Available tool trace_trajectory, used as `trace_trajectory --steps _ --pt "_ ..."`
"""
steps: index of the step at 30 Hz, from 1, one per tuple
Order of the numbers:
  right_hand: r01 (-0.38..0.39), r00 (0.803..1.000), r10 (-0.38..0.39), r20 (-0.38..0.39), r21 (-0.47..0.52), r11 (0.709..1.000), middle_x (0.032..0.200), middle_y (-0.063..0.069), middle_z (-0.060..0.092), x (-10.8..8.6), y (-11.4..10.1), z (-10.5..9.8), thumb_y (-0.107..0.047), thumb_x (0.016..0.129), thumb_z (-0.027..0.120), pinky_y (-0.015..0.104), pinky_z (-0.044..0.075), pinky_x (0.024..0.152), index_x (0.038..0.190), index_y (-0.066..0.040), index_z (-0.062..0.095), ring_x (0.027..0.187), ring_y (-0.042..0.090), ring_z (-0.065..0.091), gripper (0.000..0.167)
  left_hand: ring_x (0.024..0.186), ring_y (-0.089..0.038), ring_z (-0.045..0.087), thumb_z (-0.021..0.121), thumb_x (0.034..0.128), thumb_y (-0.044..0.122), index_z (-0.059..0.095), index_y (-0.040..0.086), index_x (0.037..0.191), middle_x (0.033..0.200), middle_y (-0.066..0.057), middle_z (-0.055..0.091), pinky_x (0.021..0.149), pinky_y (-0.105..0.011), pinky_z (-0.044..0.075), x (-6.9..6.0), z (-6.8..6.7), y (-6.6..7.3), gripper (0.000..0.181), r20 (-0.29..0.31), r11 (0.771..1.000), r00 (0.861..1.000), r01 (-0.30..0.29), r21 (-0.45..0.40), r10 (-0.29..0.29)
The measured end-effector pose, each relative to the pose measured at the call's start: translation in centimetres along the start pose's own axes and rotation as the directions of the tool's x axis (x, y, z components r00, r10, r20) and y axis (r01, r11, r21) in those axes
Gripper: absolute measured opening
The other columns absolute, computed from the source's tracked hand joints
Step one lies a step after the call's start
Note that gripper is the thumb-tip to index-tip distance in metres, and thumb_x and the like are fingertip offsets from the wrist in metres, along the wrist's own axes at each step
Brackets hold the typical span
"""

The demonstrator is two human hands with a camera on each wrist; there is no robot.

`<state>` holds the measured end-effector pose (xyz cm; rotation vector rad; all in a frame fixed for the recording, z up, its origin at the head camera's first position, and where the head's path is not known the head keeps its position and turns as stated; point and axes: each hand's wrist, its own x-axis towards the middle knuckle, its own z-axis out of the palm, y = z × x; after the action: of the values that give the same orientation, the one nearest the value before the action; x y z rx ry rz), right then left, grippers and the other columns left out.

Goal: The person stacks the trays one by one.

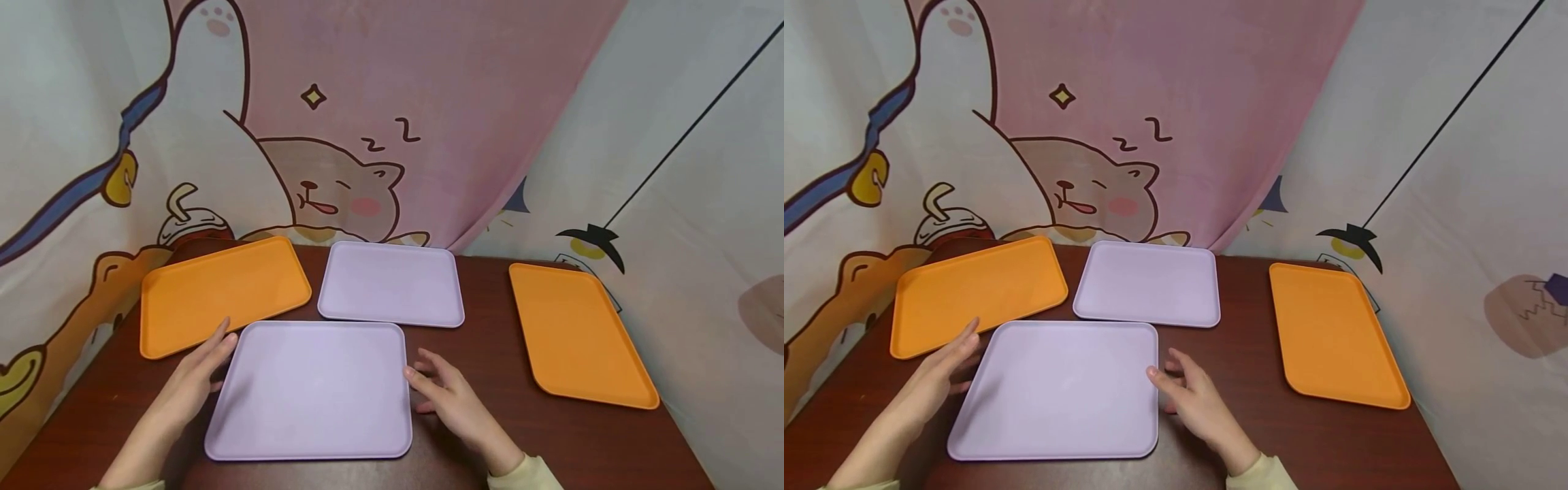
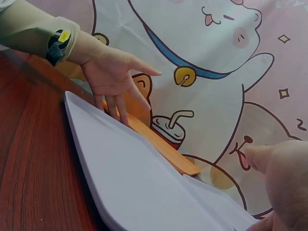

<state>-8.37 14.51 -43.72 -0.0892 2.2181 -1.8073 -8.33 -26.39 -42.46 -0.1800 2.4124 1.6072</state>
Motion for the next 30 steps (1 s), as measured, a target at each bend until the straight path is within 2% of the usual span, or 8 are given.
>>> trace_trajectory --steps 6,11,18,23,30 --pt "-0.028 0.999 0.025 0.03 0.095 0.995 0.14 0.031 0.056 -0.03 0.13 0.09 -0.03 0.106 0.067 0.051 0.064 0.078 0.157 0.016 0.027 0.119 0.042 0.063 0.079 0.151 -0.053 0.026 0.036 0.1092 0.065 -0.004 0.016 0.17 0.173 -0.026 0.006 0.112 -0.071 0.038 0.04 -0.08 0.22 0.087 0.017 0.998 0.998 0.066 -0.021 -0.066" --pt "-0.058 0.998 0.052 0.047 0.154 0.986 0.141 0.032 0.054 0.01 0.2 0.15 -0.029 0.107 0.065 0.052 0.064 0.078 0.157 0.018 0.021 0.12 0.042 0.06 0.082 0.15 -0.051 0.03 0.037 0.1082 0.066 -0.003 0.014 0.169 0.173 -0.027 0.007 0.112 -0.067 0.041 0.17 -0.13 0.18 0.09 0.01 0.997 0.997 0.074 0.001 -0.074" --pt "-0.116 0.991 0.1 0.089 0.202 0.972 0.151 0.035 0.044 0.5 0.21 -0.07 -0.039 0.107 0.062 0.051 0.063 0.081 0.158 0.017 0.018 0.124 0.042 0.057 0.088 0.155 -0.047 0.02 0.045 0.108 0.063 -0.004 0.007 0.168 0.175 -0.019 -0.002 0.11 -0.064 0.045 0.56 -0.1 -0.09 0.096 0.014 0.997 0.998 0.066 0.041 -0.067" --pt "-0.14 0.987 0.116 0.115 0.229 0.963 0.144 0.034 0.048 0.64 0.24 -0.38 -0.039 0.108 0.059 0.054 0.062 0.081 0.155 0.017 0.026 0.122 0.042 0.057 0.08 0.156 -0.046 0.018 0.048 0.108 0.061 -0.002 0.004 0.168 0.176 -0.015 -0.003 0.113 -0.065 0.042 0.37 -0.06 0.24 0.096 0.018 0.997 0.997 0.077 0.001 -0.077" --pt "-0.142 0.987 0.12 0.107 0.239 0.96 0.141 0.032 0.05 0.47 0.14 -0.6 -0.038 0.108 0.059 0.053 0.062 0.08 0.151 0.015 0.035 0.119 0.04 0.059 0.072 0.156 -0.048 0.016 0.05 0.1077 0.06 0.001 0.001 0.167 0.175 -0.018 -0.001 0.114 -0.067 0.038 0.41 0.02 0.71 0.098 0.008 0.996 0.996 0.09 -0.005 -0.09"
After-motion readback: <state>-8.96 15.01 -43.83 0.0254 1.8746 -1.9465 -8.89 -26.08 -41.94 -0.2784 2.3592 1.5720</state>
